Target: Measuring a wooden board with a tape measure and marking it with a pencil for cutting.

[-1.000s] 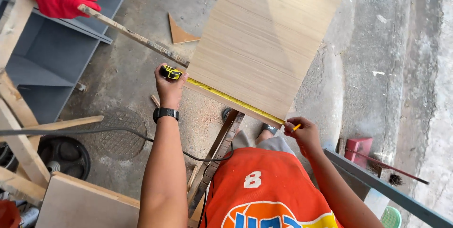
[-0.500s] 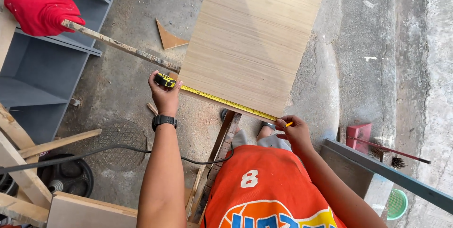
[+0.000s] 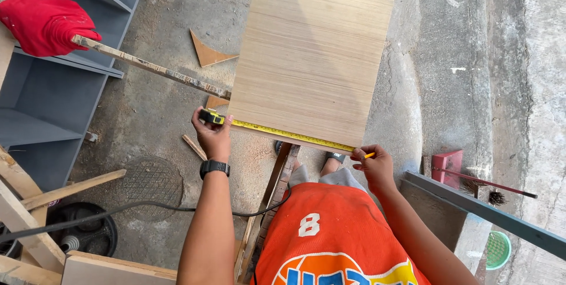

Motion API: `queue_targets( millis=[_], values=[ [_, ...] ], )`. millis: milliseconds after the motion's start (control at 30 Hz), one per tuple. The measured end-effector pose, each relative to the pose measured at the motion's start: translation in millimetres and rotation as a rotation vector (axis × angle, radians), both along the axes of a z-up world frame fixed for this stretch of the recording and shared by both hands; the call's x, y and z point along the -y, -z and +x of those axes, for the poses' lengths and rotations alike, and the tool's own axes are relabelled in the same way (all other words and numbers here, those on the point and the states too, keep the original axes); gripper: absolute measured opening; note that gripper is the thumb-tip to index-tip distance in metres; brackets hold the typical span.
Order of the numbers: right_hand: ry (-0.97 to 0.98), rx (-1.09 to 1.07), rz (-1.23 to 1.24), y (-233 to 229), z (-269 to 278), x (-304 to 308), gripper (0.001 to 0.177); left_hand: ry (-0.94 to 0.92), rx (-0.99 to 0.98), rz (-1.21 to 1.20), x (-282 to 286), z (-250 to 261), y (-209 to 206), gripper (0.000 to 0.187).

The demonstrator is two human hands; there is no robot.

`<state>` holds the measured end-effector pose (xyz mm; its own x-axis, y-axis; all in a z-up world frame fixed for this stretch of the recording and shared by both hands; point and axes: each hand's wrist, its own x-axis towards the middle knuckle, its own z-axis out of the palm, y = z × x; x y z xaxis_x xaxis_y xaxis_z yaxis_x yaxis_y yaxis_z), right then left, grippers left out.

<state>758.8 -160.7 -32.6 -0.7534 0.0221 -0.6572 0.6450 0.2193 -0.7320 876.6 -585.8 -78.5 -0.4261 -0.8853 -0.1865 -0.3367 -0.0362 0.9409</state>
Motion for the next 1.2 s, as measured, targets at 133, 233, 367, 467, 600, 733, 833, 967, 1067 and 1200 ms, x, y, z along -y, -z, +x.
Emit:
queue_targets(
  millis=[133,233,367,467,600,733,833,967,1067,1200],
  values=[
    [0.018,-0.021,0.030,5,-8,-17,0.037,-0.021,-0.032,0.074,-21,6,0,0.091],
    [-0.006,-0.044,0.084,6,-14,-21,0.035,-0.050,-0.037,0.098,-29,7,0,0.089],
    [-0.026,-0.045,0.116,14,-16,-25,0.037,-0.056,-0.049,0.113,-31,6,4,0.089],
    [-0.037,-0.066,0.124,12,-18,-18,0.042,-0.073,-0.065,0.126,-33,4,9,0.089],
    [-0.081,-0.114,0.160,-10,-23,0,0.048,-0.102,-0.114,0.267,-34,2,16,0.089],
    [-0.059,-0.059,0.153,44,-40,-15,0.052,-0.092,-0.053,0.358,-56,8,-30,0.091],
    [0.002,-0.018,0.159,94,-54,-38,0.051,-0.022,-0.168,0.359,-95,11,-76,0.082],
    [0.029,0.037,0.172,133,-73,-50,0.054,0.102,-0.281,0.242,-143,0,-126,0.076],
    [-0.017,0.049,0.190,135,-73,-38,0.054,0.142,-0.324,0.117,-170,-13,-156,0.074],
    [-0.043,0.128,0.204,120,-62,-17,0.058,0.178,-0.323,-0.026,-185,-33,-193,0.070]
  ],
)
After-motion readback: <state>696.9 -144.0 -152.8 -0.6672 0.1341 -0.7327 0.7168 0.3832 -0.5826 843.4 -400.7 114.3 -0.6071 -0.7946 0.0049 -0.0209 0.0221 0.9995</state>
